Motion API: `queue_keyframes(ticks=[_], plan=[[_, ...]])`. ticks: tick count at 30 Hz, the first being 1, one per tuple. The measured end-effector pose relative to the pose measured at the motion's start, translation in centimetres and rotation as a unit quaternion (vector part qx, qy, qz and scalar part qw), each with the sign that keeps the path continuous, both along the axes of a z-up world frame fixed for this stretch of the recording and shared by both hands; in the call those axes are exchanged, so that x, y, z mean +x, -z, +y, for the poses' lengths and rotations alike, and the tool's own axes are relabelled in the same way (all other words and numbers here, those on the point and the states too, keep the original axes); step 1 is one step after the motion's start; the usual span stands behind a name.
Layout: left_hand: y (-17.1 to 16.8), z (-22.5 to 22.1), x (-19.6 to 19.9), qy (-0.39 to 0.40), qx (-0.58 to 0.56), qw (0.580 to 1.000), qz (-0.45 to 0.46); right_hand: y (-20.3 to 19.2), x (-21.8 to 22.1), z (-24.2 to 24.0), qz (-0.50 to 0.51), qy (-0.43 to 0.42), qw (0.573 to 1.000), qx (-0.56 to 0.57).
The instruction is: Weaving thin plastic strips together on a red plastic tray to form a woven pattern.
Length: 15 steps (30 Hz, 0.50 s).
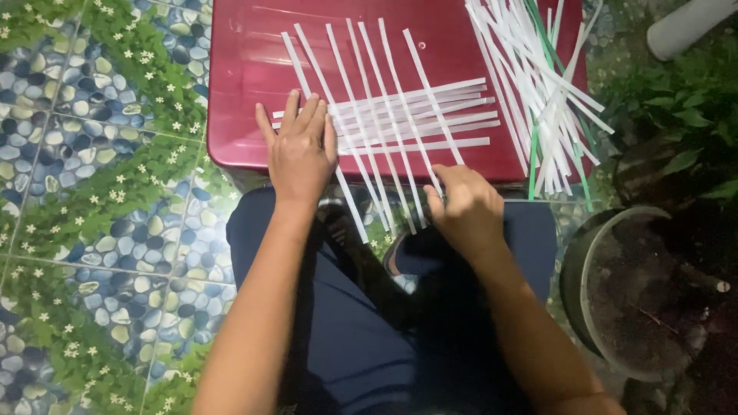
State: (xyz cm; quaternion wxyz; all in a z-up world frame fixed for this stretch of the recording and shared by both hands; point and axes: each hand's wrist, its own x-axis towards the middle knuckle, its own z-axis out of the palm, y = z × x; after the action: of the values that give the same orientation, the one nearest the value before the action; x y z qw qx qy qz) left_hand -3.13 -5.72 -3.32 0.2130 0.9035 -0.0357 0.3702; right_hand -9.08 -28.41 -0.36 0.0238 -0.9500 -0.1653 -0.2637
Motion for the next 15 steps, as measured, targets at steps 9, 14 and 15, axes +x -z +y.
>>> queue_keyframes(ticks=[9, 14, 15], plan=[[-0.5, 0.1, -0.3, 0.002, -0.002, 1.0, 0.01, -0.7, 0.6, 0.1, 0.035, -0.047, 0.997, 0.05], [-0.5, -0.2, -0.3, -0.004, -0.006, 1.0, 0.005, -2.0, 2.6, -2.3, -0.005, 0.008, 0.999, 0.04], [-0.6, -0.1, -0.3, -0.004, -0.005, 1.0, 0.004, -2.4, 2.7, -2.3, 0.042, 0.018, 0.998, 0.034]])
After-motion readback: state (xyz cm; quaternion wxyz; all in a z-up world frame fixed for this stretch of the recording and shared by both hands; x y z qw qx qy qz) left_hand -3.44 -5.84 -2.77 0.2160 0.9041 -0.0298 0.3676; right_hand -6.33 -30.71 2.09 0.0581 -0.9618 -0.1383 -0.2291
